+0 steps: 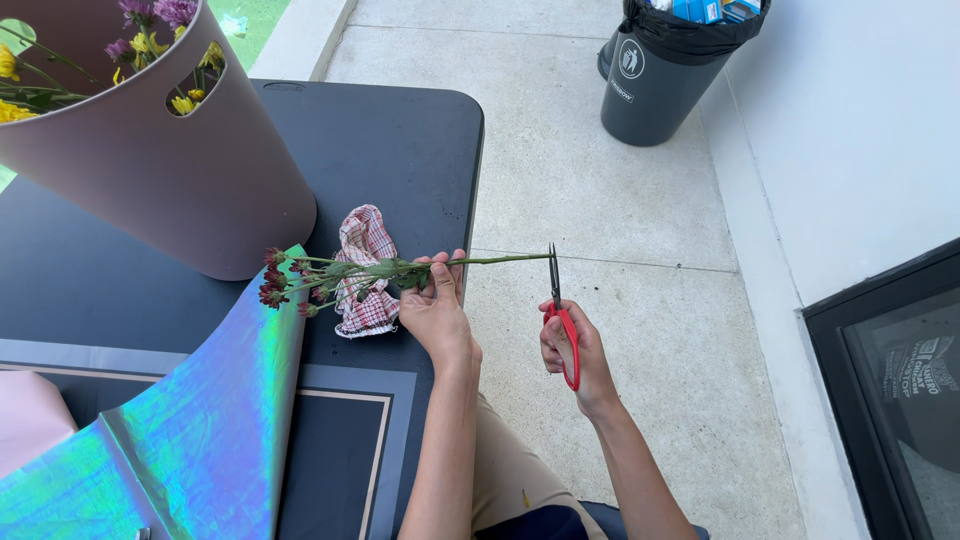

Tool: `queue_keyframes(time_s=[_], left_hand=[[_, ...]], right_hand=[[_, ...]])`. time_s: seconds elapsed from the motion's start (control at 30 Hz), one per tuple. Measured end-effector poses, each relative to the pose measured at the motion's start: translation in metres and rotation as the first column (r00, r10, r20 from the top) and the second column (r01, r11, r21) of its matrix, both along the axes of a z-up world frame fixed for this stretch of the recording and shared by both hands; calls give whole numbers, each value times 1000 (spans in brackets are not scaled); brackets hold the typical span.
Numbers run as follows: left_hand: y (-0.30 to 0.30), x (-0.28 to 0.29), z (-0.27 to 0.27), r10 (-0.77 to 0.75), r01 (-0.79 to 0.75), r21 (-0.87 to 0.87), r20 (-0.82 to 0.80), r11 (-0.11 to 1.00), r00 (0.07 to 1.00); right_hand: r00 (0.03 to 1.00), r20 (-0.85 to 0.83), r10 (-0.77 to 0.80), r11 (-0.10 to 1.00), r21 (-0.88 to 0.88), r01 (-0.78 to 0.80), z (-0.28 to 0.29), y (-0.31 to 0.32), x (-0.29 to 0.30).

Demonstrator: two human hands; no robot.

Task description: The person arranges flowers on a table by cutting stems with scissors and tape-securing them onto a wrapping sheet.

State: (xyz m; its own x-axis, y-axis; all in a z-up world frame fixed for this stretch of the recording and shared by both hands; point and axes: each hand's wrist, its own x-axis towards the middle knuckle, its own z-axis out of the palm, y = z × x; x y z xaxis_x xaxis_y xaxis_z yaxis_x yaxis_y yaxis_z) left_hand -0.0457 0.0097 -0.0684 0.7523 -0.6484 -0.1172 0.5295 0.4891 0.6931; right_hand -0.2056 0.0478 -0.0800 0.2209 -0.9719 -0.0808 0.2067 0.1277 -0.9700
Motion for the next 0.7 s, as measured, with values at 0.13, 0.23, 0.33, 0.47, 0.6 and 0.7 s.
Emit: queue_keyframes(time_s=[0.13, 0.23, 0.33, 0.47, 0.6, 0.7], left_hand=[[1, -2, -1, -4, 4, 6, 1, 1000, 1000], [-1, -3, -6, -3, 3, -17, -9, 1000, 1000], [-2, -3, -7, 1, -1, -21, 6, 1000, 1000], [0, -4, -4, -4, 4, -23, 6, 1000, 1000], [3, -7, 0, -11, 12, -10, 28, 1000, 1000], [2, -8, -5, -15, 15, -8, 32, 1000, 999]], right_hand=[[1000, -16, -2, 1000, -7, 2, 0, 1, 0], [999, -34, -13, 1000, -12, 12, -1, 3, 1], [1000, -16, -16, 1000, -6, 16, -1, 4, 1], [1000, -21, -10, 1000, 8, 10, 3, 6, 1], [1000, 1, 2, 1000, 0, -2, 7, 4, 1], [1000, -6, 11, 1000, 1, -11, 8, 4, 0]])
